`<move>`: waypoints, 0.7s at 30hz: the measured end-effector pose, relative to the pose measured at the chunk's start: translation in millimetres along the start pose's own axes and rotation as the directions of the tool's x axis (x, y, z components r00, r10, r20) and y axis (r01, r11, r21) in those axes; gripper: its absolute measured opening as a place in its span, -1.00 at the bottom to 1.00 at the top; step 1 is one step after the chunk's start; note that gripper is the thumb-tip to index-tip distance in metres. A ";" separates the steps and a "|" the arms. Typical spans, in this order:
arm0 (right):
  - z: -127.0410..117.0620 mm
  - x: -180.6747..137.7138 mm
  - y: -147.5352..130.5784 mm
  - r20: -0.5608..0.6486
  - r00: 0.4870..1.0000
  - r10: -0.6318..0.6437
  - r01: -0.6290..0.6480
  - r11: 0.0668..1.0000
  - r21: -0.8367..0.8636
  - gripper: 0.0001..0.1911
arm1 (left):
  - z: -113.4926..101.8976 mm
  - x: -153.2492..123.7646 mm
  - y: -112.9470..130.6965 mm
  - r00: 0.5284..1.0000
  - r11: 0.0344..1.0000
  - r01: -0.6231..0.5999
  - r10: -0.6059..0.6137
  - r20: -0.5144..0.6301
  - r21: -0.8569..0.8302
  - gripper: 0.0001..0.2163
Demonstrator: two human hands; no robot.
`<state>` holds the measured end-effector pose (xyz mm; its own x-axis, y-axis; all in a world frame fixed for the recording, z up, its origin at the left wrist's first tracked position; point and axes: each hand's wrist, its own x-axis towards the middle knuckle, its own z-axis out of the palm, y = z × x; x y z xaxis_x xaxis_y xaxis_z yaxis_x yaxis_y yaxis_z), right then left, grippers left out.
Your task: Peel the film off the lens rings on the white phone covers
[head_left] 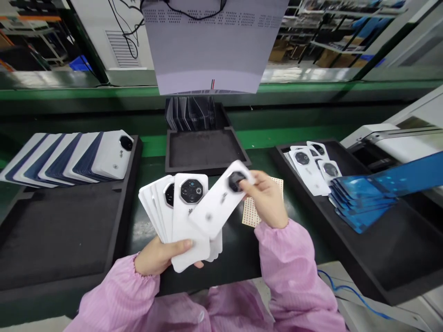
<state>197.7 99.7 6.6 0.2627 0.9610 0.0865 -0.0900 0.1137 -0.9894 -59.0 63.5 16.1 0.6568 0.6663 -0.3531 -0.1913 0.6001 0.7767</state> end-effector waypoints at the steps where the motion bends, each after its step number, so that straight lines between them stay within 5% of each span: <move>1: -8.3 3.7 -0.3 -0.155 0.986 -0.066 0.073 0.996 0.042 -0.72 | 0.2 -1.2 3.3 0.999 0.999 -0.039 0.038 -0.014 -0.036 -0.58; 3: -22.2 9.8 0.6 -0.322 0.937 -0.132 0.161 0.985 0.067 -0.71 | 0.2 -4.8 11.6 0.987 0.986 -0.144 0.137 -0.085 -0.087 -0.57; 4: -24.9 11.1 2.6 -0.289 0.949 -0.127 0.146 0.988 0.044 -0.72 | 0.1 -6.6 15.7 0.972 0.975 -0.202 0.188 -0.138 -0.091 -0.57; 6: -18.0 9.0 11.2 -0.032 0.997 -0.076 0.072 0.989 -0.131 -0.74 | 0.1 -9.5 21.5 0.932 0.953 -0.296 0.273 -0.239 -0.064 -0.53; 8: 2.4 1.7 24.2 0.240 0.971 -0.011 0.113 0.903 -0.415 -0.78 | 0.5 -10.2 22.1 0.918 0.948 -0.315 0.292 -0.267 -0.048 -0.52; 12: 43.4 -14.4 41.6 0.262 0.955 -0.143 0.284 0.698 -0.657 -0.85 | 1.5 -6.3 9.9 0.975 0.980 -0.187 0.176 -0.134 -0.074 -0.60; 17: 43.5 -21.9 23.4 0.108 0.864 -0.492 0.484 0.751 -0.450 -0.81 | 2.5 -1.6 -4.2 1.000 1.000 0.023 -0.023 0.010 0.007 -0.59; 21: 36.2 -25.0 8.6 0.162 0.886 -0.434 0.463 0.851 -0.247 -0.81 | 5.9 0.8 -6.0 0.988 0.982 0.100 -0.117 0.101 0.161 -0.66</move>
<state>155.6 85.8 0.1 0.1168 0.8429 0.5253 0.2825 0.4789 -0.8312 -53.1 57.8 14.2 0.7447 0.5433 -0.3876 -0.0042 0.5845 0.8114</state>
